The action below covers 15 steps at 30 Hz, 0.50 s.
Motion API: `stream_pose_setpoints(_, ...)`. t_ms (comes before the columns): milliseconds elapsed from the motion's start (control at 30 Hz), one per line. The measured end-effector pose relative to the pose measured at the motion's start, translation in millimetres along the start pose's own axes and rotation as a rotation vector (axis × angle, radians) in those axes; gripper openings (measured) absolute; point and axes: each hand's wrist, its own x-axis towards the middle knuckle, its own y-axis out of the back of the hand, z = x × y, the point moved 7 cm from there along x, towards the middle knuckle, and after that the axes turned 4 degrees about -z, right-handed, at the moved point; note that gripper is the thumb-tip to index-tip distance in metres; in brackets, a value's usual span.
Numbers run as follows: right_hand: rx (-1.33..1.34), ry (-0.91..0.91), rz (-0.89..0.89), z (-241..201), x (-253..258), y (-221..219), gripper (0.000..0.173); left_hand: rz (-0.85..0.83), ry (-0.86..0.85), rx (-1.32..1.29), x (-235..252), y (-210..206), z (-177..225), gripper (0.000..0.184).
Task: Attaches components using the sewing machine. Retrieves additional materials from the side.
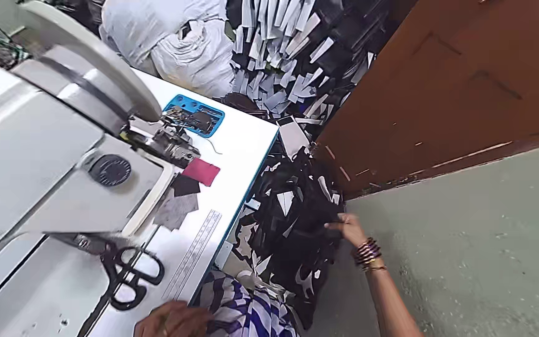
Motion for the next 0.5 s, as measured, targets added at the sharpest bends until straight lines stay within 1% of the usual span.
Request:
stream_pose_setpoints(33,0.158,0.022,0.097,-10,-6,18,0.01,0.025,-0.01,0.023,-1,0,1,0.024)
stream_pose_setpoints(100,0.509,0.041,0.271,-33,-28,45,0.021,0.095,-0.063,0.002,-6,-1,4,0.024)
stream_pose_setpoints(133,0.675,0.082,0.301,-52,-38,52,0.023,0.137,-0.103,-0.038,-7,-1,6,0.024)
stream_pose_setpoints(200,0.983,0.17,0.258,-98,-77,54,0.022,0.163,-0.171,-0.17,-15,-5,17,0.022)
stream_pose_setpoints(233,1.123,0.243,0.201,-127,-100,53,0.027,0.154,-0.189,-0.225,-18,-11,26,0.021)
stream_pose_setpoints(267,1.244,0.321,0.12,-155,-125,50,0.033,0.133,-0.188,-0.269,-19,-20,34,0.021)
stream_pose_setpoints(300,1.339,0.399,0.005,-182,-150,43,0.038,0.106,-0.164,-0.304,-19,-29,39,0.024)
stream_pose_setpoints(333,1.396,0.481,-0.126,-207,-175,35,0.038,0.075,-0.13,-0.356,-16,-38,42,0.038)
stream_pose_setpoints(367,1.415,0.568,-0.259,-228,-200,29,0.035,0.03,-0.087,-0.46,-12,-46,42,0.058)
stream_pose_setpoints(400,1.391,0.661,-0.345,-245,-224,27,0.033,0.018,-0.045,-0.586,-7,-51,41,0.079)
stream_pose_setpoints(433,1.334,0.756,-0.342,-258,-247,30,0.036,0.041,-0.014,-0.694,1,-50,39,0.097)
stream_pose_setpoints(467,1.264,0.803,-0.167,-270,-271,38,0.048,0.078,0.004,-0.788,10,-44,38,0.112)
stream_pose_setpoints(500,1.195,0.722,0.129,-290,-299,47,0.063,0.117,-0.005,-0.858,21,-34,39,0.122)
